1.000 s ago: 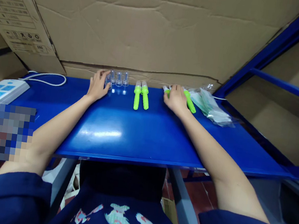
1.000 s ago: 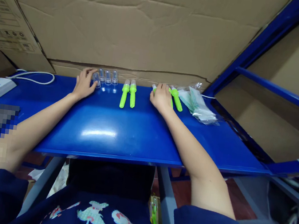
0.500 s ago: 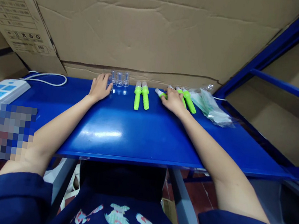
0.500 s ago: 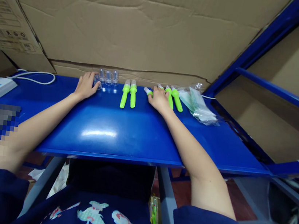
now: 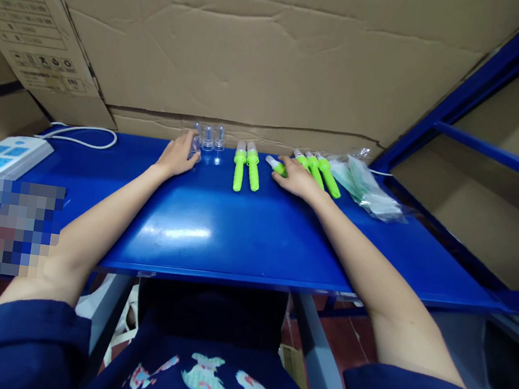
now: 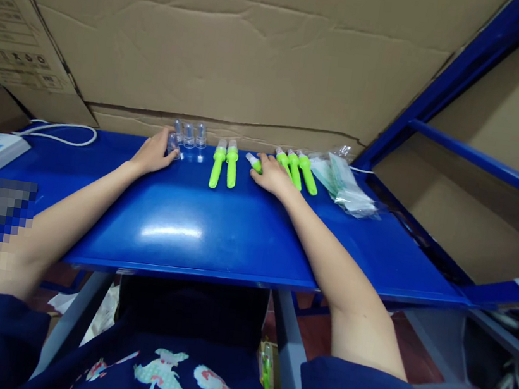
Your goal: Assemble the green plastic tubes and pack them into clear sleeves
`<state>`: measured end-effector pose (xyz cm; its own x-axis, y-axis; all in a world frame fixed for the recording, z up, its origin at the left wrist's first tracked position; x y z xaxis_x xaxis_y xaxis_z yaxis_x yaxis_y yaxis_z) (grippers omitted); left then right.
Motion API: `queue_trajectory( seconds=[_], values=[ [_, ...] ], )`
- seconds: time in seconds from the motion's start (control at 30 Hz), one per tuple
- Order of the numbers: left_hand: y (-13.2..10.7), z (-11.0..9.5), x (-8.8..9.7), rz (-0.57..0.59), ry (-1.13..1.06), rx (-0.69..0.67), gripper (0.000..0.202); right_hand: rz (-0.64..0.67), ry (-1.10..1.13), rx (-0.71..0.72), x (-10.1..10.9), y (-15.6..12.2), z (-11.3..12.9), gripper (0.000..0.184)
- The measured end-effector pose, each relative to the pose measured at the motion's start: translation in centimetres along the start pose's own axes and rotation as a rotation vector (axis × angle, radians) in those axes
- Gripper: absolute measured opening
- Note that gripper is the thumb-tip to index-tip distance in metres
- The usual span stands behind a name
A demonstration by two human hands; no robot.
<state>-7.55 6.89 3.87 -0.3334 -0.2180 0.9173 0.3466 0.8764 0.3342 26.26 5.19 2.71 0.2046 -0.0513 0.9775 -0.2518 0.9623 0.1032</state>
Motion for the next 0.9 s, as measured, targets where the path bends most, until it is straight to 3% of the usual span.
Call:
queue_trajectory(
  seconds=[0.17, 0.3, 0.53, 0.73, 0.9],
  values=[
    [0.0, 0.0, -0.4, 0.081, 0.008, -0.027, 0.073, 0.022, 0.019, 0.027, 0.9, -0.3, -0.2, 0.053],
    [-0.1, -0.2, -0.4, 0.088, 0.002, -0.035, 0.072, 0.016, 0.017, 0.034, 1.3, -0.4, -0.4, 0.050],
    [-0.2, -0.1, -0.5, 0.074, -0.058, -0.015, 0.072, -0.094, 0.059, 0.145, 1.5, -0.6, 1.3, 0.048],
    [1.5, 0.6, -2.7, -0.071, -0.658, 0.063, 0.084, -0.185, 0.073, 0.364, 1.7, -1.9, 4.5, 0.050],
    [2.2, -1.7, -3.8, -0.097, -1.017, -0.046, 0.086, -0.110, 0.035, 0.482, 1.6, -3.3, 7.6, 0.047]
  ],
)
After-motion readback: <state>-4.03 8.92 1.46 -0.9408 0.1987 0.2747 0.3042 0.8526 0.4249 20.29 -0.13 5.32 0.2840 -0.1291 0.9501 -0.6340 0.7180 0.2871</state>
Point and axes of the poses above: each hand's wrist, its own y-axis towards the middle knuckle, its own x-axis out of the back of the hand, z = x × y, the point moved 4 cm from there along y, towards the middle knuckle, and after that the axes turned 7 degrees about z, right-handed, at the moved point
